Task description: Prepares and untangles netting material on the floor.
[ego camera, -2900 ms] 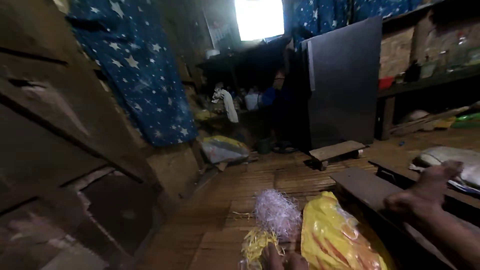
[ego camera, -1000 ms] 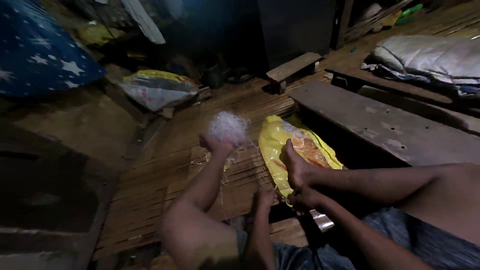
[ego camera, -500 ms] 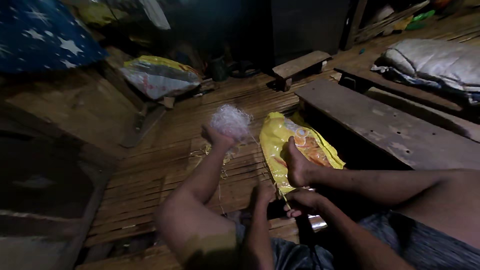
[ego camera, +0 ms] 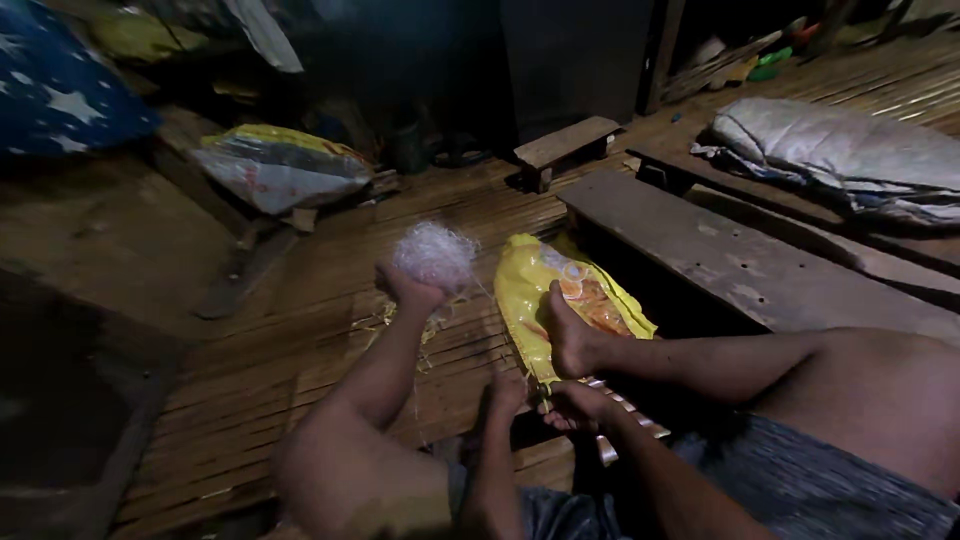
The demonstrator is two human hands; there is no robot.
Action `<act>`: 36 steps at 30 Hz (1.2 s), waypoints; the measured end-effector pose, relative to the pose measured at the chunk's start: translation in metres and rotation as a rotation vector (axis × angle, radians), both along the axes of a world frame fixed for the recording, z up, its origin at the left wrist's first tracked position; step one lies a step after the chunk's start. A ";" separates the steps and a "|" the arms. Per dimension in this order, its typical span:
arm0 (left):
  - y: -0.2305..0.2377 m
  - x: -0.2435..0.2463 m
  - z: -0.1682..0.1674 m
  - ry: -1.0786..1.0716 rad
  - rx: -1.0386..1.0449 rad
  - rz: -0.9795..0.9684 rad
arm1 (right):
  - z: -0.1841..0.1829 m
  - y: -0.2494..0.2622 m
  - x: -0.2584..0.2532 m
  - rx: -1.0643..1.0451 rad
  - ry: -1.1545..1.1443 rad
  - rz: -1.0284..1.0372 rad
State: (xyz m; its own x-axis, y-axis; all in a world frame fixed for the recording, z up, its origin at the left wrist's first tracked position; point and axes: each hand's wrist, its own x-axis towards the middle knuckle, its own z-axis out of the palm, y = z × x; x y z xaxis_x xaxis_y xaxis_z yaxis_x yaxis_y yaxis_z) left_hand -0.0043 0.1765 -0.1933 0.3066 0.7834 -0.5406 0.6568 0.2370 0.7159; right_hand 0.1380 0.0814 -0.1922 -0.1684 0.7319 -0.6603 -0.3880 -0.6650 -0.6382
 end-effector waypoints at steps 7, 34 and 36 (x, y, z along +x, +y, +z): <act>0.001 0.000 0.001 0.007 -0.022 -0.002 | -0.013 0.005 0.002 0.028 -0.009 -0.001; 0.004 -0.004 -0.007 -0.012 -0.017 0.021 | -0.020 0.009 -0.004 0.085 -0.010 -0.063; 0.004 -0.004 -0.008 -0.032 -0.014 0.028 | -0.019 0.010 -0.005 0.063 -0.015 -0.080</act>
